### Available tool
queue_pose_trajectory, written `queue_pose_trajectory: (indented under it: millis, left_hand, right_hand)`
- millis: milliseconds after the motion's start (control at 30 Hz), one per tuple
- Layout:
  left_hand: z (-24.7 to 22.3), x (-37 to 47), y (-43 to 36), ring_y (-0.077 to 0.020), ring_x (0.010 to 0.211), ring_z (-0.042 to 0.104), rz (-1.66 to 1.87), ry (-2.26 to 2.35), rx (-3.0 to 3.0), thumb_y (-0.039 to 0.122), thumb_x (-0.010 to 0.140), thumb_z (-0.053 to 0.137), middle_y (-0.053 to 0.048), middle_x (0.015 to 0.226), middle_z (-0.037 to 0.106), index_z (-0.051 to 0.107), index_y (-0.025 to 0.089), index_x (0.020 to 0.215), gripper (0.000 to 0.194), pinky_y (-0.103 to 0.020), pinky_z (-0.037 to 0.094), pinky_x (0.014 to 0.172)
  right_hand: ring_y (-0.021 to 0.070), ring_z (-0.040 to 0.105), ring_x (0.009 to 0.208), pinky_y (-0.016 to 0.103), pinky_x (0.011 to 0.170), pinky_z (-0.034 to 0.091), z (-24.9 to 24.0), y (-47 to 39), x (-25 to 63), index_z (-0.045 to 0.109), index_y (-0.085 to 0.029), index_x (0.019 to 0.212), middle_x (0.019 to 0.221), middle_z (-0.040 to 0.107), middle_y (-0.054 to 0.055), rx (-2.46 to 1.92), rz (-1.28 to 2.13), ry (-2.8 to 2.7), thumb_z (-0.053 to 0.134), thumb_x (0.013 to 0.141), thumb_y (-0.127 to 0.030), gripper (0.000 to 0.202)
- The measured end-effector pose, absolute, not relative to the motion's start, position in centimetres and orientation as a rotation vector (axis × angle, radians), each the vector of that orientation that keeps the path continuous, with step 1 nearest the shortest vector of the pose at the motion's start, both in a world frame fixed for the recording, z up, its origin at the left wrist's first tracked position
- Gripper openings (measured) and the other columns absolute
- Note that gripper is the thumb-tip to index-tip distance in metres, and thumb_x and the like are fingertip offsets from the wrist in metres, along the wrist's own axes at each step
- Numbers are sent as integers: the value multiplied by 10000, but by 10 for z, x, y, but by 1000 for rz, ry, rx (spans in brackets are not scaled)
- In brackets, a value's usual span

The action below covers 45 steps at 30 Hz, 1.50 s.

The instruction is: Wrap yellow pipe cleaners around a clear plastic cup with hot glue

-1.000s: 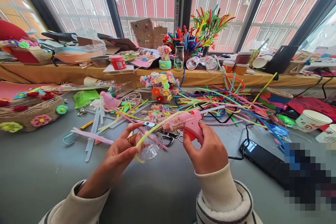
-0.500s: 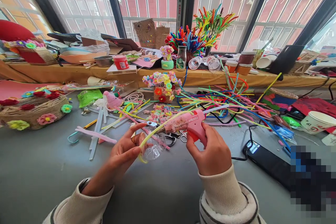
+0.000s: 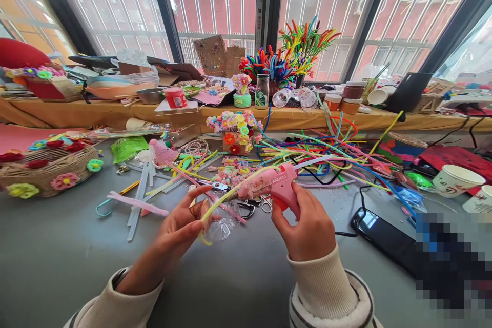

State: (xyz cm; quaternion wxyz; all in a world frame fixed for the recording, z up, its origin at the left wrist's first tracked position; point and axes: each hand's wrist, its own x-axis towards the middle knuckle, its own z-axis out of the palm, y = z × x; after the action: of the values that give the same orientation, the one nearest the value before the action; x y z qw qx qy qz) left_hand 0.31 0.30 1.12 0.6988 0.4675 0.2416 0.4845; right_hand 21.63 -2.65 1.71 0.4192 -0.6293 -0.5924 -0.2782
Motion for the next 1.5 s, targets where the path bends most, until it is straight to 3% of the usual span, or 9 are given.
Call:
queue_pose_trajectory:
  millis: [800, 1000, 1333, 1500]
  left_hand:
    - [17, 4, 1, -93, 609, 470, 1080, 530, 1046, 235, 631, 660, 44, 621, 491, 409, 226, 1139, 567, -229, 356, 625]
    - [16, 3, 0, -104, 628, 477, 1084, 535, 1040, 223, 630, 659, 40, 622, 495, 409, 226, 1136, 565, -233, 351, 634]
    - [17, 3, 0, -94, 596, 443, 1085, 526, 1045, 225, 634, 654, 44, 620, 482, 407, 225, 1141, 563, -241, 346, 637]
    - [17, 2, 0, -104, 634, 476, 1077, 554, 1034, 228, 627, 658, 39, 638, 496, 408, 233, 1143, 573, -227, 347, 633]
  right_hand:
    - [228, 625, 729, 349, 661, 494, 18, -33, 215, 607, -119, 934, 838, 665, 123, -1610, -601, -1427, 449, 749, -426, 391]
    - [216, 624, 686, 316, 620, 493, 17, -32, 217, 615, -72, 903, 800, 664, 134, -1564, -646, -1438, 464, 743, -427, 418]
    - [217, 624, 722, 328, 658, 489, 19, -34, 216, 609, -93, 925, 827, 666, 122, -1612, -604, -1436, 455, 752, -414, 396]
    - [190, 623, 658, 289, 594, 491, 15, -31, 221, 613, -93, 903, 777, 669, 100, -1545, -701, -1438, 474, 744, -421, 390]
